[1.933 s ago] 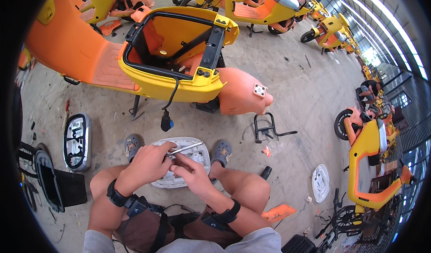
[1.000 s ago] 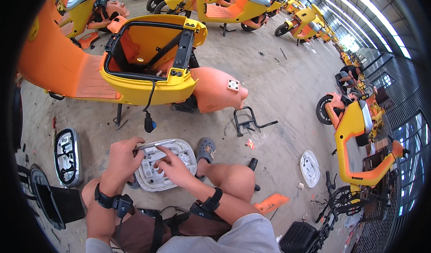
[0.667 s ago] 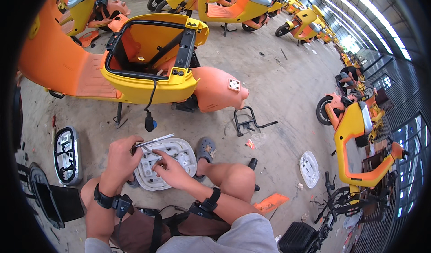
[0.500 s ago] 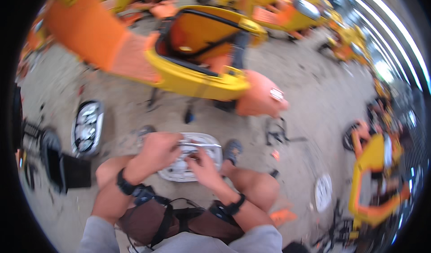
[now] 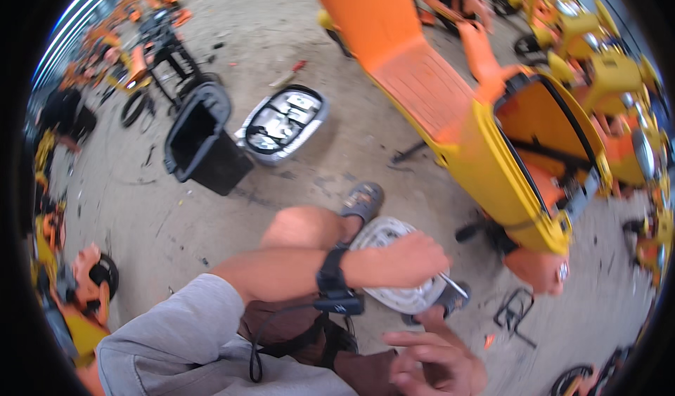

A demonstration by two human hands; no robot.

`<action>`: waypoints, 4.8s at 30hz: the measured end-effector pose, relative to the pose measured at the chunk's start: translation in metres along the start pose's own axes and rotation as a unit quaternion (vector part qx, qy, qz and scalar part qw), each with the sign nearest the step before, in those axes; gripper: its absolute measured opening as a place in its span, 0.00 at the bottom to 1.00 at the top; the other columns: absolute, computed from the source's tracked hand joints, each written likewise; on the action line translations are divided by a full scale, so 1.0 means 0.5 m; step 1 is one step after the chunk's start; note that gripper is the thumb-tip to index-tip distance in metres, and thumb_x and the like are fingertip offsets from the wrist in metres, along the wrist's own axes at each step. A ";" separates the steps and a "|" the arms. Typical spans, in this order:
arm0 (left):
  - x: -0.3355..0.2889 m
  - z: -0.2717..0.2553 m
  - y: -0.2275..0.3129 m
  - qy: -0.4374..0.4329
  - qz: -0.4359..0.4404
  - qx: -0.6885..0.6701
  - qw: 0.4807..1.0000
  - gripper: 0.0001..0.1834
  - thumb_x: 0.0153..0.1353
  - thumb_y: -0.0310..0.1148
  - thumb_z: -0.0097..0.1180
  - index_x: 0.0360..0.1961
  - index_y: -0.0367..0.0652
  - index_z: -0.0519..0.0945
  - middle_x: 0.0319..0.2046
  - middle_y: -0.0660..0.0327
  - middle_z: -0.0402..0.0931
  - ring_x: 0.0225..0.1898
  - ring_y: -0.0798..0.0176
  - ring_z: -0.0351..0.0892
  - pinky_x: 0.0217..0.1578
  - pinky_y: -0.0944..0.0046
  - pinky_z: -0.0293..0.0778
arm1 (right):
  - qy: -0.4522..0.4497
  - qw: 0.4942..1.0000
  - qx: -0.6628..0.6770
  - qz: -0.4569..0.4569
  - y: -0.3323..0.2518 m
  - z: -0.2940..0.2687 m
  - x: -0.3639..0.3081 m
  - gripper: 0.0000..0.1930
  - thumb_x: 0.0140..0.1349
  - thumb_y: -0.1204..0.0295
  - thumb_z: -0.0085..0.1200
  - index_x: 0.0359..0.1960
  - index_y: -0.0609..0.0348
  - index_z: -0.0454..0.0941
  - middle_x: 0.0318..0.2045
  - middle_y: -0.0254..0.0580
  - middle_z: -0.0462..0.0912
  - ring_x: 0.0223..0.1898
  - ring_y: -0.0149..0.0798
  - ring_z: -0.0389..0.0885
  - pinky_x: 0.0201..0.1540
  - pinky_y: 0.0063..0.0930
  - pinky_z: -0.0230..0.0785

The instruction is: The person assembles a motorcycle seat component by hand using a T-handle wrench. They insert and tighten screws into a white plastic base, managing internal wiring and small mechanical parts while seated in a manufacturing facility.

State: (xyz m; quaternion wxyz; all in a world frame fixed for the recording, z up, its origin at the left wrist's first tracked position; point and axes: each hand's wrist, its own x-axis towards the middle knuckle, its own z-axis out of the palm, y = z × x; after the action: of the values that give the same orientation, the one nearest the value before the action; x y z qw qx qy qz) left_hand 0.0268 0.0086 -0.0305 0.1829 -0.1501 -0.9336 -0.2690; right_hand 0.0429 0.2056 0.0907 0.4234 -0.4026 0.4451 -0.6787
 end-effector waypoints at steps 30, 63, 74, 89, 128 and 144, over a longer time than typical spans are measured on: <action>0.009 -0.024 0.003 -0.277 -0.015 0.005 0.961 0.10 0.48 0.23 0.59 0.35 0.38 0.80 0.23 0.50 0.81 0.30 0.44 0.83 0.31 0.48 0.76 | -0.204 0.905 0.327 -0.180 0.041 -0.023 0.020 0.13 0.68 0.77 0.52 0.48 0.49 0.87 0.57 0.62 0.78 0.37 0.46 0.83 0.32 0.33 0.69; 0.026 -0.076 0.044 -0.149 -0.061 -0.082 0.983 0.10 0.53 0.28 0.64 0.37 0.39 0.83 0.30 0.50 0.82 0.34 0.44 0.82 0.36 0.50 0.77 | 0.056 0.983 0.057 0.163 0.152 -0.161 -0.050 0.12 0.68 0.74 0.51 0.48 0.64 0.84 0.42 0.39 0.86 0.32 0.25 0.74 0.36 0.20 0.69; 0.031 -0.087 0.042 -0.080 -0.105 -0.111 0.985 0.10 0.50 0.27 0.67 0.35 0.40 0.83 0.26 0.54 0.81 0.29 0.49 0.81 0.30 0.54 0.75 | 0.200 0.956 -0.034 0.213 0.200 -0.176 -0.039 0.13 0.70 0.72 0.50 0.51 0.62 0.82 0.41 0.34 0.86 0.31 0.23 0.75 0.37 0.20 0.72; 0.031 -0.139 0.070 0.086 -0.123 -0.275 0.950 0.09 0.55 0.18 0.65 0.38 0.34 0.83 0.24 0.60 0.79 0.21 0.72 0.75 0.21 0.70 0.67 | 0.332 0.928 0.021 0.168 0.235 -0.168 -0.016 0.28 0.69 0.70 0.49 0.70 0.62 0.62 0.61 0.46 0.77 0.57 0.36 0.77 0.52 0.30 0.72; -0.053 0.072 -0.078 -0.094 -0.343 -0.306 0.883 0.21 0.69 0.43 0.52 0.43 0.30 0.80 0.33 0.44 0.82 0.33 0.47 0.83 0.36 0.54 0.76 | 0.219 0.912 -0.348 -0.008 0.152 -0.097 0.101 0.40 0.59 0.83 0.55 0.74 0.61 0.52 0.71 0.56 0.61 0.51 0.41 0.81 0.44 0.27 0.76; 0.025 -0.018 -0.040 -0.054 -0.499 -0.415 0.759 0.15 0.69 0.37 0.53 0.35 0.33 0.79 0.20 0.65 0.71 0.22 0.68 0.71 0.24 0.63 0.68 | 0.434 0.868 -0.228 0.071 0.198 -0.199 -0.032 0.16 0.65 0.73 0.54 0.54 0.62 0.79 0.49 0.41 0.84 0.46 0.33 0.82 0.43 0.26 0.74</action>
State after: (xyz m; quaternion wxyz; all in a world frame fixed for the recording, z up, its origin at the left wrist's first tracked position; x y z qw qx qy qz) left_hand 0.0108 -0.0103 -0.0268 -0.1080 0.2614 -0.6815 -0.6750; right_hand -0.0222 0.2224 -0.0336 0.1311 -0.1197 0.7540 -0.6325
